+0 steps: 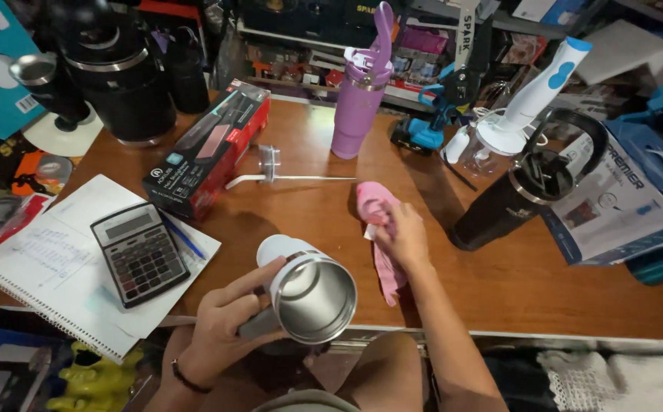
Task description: Cleaning and assembling various tumblers and their accessories using a cloth
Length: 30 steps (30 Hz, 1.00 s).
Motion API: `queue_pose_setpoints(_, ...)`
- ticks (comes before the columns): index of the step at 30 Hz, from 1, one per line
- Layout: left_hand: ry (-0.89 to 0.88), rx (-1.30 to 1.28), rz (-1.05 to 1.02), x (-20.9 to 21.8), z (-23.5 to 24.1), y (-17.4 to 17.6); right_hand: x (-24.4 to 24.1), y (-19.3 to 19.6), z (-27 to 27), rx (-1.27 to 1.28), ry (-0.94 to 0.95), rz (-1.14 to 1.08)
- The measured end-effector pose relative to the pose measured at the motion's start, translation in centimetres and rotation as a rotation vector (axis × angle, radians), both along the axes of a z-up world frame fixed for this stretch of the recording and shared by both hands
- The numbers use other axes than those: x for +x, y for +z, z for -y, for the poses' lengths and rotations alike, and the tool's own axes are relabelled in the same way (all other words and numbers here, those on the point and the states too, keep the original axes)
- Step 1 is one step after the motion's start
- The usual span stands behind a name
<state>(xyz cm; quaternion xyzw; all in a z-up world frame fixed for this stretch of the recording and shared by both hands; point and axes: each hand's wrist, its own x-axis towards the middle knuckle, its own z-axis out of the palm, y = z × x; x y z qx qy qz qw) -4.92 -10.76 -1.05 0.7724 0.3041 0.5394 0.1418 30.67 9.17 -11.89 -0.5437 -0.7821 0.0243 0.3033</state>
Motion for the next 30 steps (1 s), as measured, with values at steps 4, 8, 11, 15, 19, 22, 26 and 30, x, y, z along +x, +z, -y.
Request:
queue_pose_setpoints(4,0.02,0.051,-0.05,0.1,-0.8,0.2,-1.5,7.1,6.7,0.143,-0.094,-0.497)
queue_pose_setpoints(8,0.053,0.01,-0.133,0.7,-2.1,-0.4,-2.8,10.8,13.6,0.49,0.01,-0.639)
queue_pose_setpoints(11,0.078,0.045,-0.22,1.6,-3.2,-1.4,-5.2,13.2,17.6,0.449,0.337,-0.439)
queue_pose_setpoints(15,0.085,0.214,-0.371,3.0,-4.4,-3.4,-7.2,14.4,18.6,0.094,0.623,-0.07)
queue_pose_setpoints(19,-0.03,0.242,-0.423,3.1,-4.5,-2.1,-6.4,15.3,18.1,-0.069,0.679,-0.006)
queue_pose_setpoints(22,-0.051,0.266,-0.506,3.6,-4.7,-2.4,-6.1,14.8,17.3,-0.308,0.676,0.058)
queue_pose_setpoints(26,-0.036,0.404,-0.563,4.3,-5.0,-2.3,-4.9,9.7,15.4,-0.318,0.672,0.206)
queue_pose_setpoints(30,-0.063,0.412,-0.787,5.6,-4.5,-0.5,-3.4,0.0,13.4,0.101,0.646,0.721)
